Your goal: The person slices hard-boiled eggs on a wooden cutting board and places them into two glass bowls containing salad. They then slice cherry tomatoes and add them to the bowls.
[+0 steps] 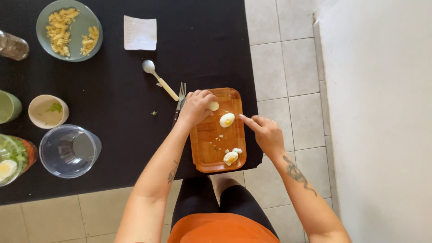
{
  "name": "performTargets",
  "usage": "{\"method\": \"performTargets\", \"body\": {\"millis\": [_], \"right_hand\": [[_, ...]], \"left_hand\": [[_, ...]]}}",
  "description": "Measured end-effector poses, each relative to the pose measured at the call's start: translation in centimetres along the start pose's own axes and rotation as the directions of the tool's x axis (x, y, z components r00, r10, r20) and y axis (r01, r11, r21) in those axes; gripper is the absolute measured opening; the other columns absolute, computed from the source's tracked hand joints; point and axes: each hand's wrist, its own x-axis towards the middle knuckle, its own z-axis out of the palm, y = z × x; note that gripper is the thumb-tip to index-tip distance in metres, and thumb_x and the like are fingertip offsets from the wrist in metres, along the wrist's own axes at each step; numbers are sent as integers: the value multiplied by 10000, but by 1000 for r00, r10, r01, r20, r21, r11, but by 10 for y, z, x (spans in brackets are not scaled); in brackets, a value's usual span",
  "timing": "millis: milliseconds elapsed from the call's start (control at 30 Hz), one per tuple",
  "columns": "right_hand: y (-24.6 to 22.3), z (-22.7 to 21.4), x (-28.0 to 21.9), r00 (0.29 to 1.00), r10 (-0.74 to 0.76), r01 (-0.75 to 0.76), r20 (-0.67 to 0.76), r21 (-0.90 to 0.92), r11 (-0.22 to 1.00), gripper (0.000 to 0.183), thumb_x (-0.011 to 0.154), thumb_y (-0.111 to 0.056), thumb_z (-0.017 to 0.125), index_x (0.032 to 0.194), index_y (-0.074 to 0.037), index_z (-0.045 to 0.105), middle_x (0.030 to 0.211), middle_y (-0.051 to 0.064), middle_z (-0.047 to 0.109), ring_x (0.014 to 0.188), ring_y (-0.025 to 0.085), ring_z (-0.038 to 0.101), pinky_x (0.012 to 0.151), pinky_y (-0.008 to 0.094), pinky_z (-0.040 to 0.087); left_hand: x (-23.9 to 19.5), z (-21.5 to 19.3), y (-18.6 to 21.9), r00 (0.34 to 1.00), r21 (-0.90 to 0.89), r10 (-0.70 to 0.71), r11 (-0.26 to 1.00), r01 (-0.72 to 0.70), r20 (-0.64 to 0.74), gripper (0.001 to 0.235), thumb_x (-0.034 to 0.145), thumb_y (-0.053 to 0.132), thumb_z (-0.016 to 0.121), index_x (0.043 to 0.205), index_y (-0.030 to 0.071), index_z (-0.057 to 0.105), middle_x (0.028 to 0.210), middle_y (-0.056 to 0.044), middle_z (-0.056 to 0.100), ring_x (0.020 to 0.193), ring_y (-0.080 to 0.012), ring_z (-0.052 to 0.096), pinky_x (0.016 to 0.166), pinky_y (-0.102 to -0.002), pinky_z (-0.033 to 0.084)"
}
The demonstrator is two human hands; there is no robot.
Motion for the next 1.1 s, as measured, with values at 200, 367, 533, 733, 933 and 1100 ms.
{"method": "performTargets", "body": {"millis": [200, 367, 533, 733, 933, 1100], "right_hand": [[-8, 17, 29, 996, -88, 88, -1, 33, 996, 496, 851, -23, 531, 1198, -372, 594, 870, -35, 597, 696, 159, 615, 622, 288, 492], [7, 21, 29, 1000, -2, 2, 0, 238, 971, 443, 874, -61, 546, 1191, -360, 626, 852, -49, 620, 709, 167, 633, 627, 290, 504], [40, 19, 5, 979, 157, -197, 127, 428, 882, 323, 895, -146, 570, 1098, -373, 676, 880, -69, 624, 798, 193, 640, 723, 319, 502], [73, -5, -18, 985, 139, -163, 102, 286, 944, 233, 878, -170, 616, 972, -364, 706, 865, -57, 636, 816, 197, 641, 733, 319, 492], [73, -26, -7, 923, 311, -374, 229, 333, 865, 290, 911, -152, 598, 1049, -386, 698, 880, -93, 665, 851, 157, 636, 810, 285, 469], [44, 16, 26, 796, 345, -601, 497, 581, 550, 258, 892, -111, 571, 1050, -263, 707, 923, 76, 690, 816, 227, 671, 841, 355, 482]], "left_hand": [[1, -7, 1, 1000, 15, -16, 1000, 16, 14, 541, 530, 364, 833, 997, 289, 570, 1040, 125, 544, 1030, -114, 489, 851, -323, 367], [-1, -7, -3, 1000, -4, -30, 1000, 30, -5, 547, 539, 374, 828, 1005, 291, 555, 1052, 128, 534, 1034, -117, 487, 853, -330, 365], [-5, -14, -3, 999, -47, -42, 998, 42, 8, 536, 571, 341, 827, 1029, 284, 553, 1067, 114, 530, 1039, -124, 487, 850, -326, 365], [-8, -13, -5, 999, -55, -39, 998, 38, -12, 531, 571, 320, 827, 1025, 276, 557, 1063, 111, 536, 1027, -128, 498, 837, -335, 373], [-11, -23, -1, 999, -51, -43, 998, 43, -2, 609, 517, 404, 816, 1051, 289, 548, 1085, 105, 534, 1044, -144, 495, 846, -353, 376], [-12, -20, 0, 998, -39, -62, 997, 62, 0, 519, 596, 363, 794, 1053, 301, 555, 1079, 115, 538, 1053, -136, 498, 847, -352, 374]]}}
